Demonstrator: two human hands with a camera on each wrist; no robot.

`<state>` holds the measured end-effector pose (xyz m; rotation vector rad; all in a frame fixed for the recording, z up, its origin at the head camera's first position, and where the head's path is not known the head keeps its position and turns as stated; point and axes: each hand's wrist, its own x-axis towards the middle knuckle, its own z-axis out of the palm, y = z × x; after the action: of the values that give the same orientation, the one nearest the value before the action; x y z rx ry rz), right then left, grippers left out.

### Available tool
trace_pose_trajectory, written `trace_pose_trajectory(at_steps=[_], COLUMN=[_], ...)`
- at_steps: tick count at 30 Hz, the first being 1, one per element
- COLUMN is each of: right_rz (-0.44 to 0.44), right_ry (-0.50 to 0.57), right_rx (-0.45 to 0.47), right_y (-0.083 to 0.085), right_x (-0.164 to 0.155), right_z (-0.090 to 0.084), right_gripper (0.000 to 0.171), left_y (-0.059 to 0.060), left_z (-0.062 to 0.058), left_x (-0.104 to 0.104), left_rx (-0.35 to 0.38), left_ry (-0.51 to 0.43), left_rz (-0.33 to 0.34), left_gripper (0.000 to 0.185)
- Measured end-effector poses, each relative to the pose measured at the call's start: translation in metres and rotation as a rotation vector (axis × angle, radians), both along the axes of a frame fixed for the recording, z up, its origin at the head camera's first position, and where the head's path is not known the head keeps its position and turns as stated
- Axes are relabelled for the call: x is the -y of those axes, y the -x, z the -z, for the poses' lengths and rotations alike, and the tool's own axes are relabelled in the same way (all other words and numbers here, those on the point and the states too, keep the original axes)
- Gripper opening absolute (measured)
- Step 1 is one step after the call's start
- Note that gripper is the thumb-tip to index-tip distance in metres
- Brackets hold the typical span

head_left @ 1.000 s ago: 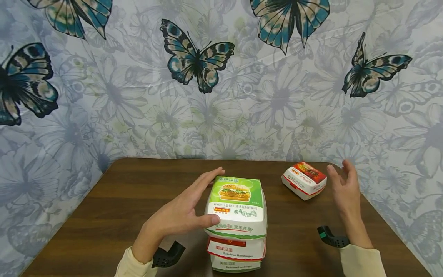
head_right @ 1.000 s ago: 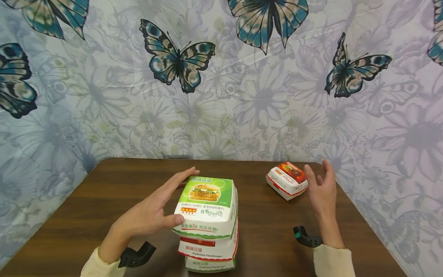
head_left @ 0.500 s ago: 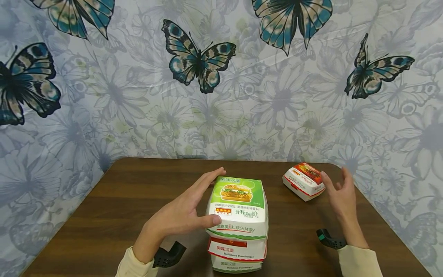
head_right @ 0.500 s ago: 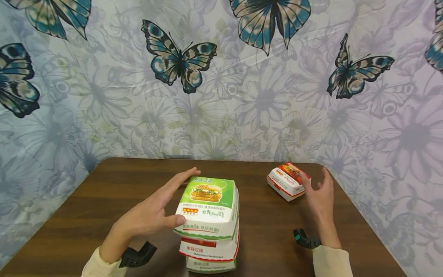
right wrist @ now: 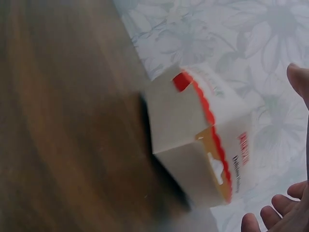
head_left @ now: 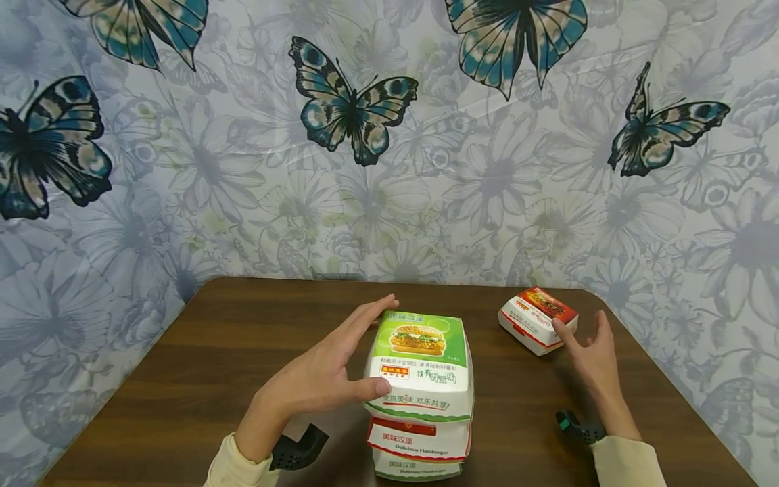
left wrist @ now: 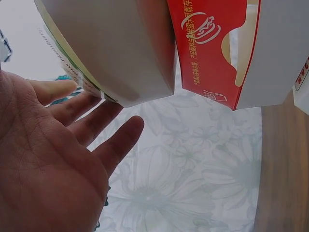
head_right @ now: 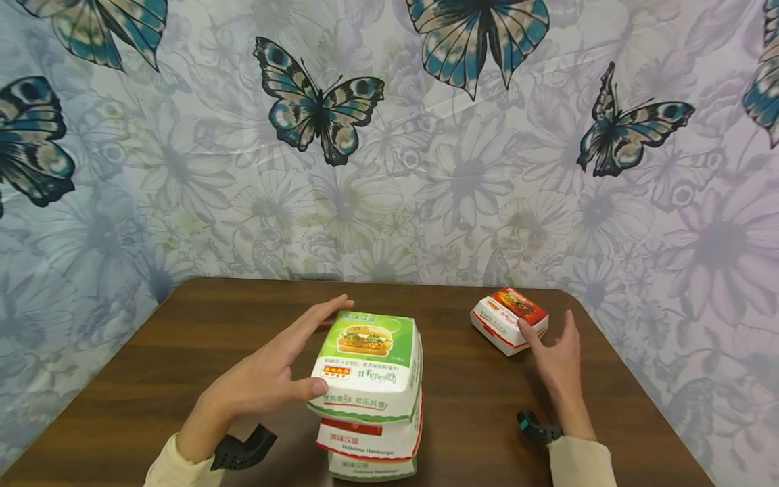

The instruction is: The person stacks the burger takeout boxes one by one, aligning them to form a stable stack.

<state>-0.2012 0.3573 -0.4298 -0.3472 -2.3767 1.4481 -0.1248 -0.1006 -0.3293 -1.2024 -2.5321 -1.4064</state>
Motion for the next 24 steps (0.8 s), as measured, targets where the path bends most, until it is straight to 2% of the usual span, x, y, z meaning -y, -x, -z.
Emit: trace_pose_trajectory(at_steps=[5, 10, 24], right_rz=[-0.006, -0.015, -0.039], right_ry=[0.011, 0.024, -0.024], right_rx=[-0.02, -0.002, 0.028], right_y=[0.002, 0.004, 0.007], right_x=[-0.002, -0.002, -0.003], right_z=[0.011, 0.017, 0.028], right_gripper=[0.106, 0.108, 0.111], left_y=[0.0, 0.0, 0.0], left_z=[0.0, 0.0, 0.0], left_x=[0.0, 0.001, 0.001], left_rx=[-0.005, -0.001, -0.007], left_ry=[-0.002, -0.004, -0.002], left_rz=[0.0, 0.001, -0.002], left_gripper=[0.094, 0.093, 0.094])
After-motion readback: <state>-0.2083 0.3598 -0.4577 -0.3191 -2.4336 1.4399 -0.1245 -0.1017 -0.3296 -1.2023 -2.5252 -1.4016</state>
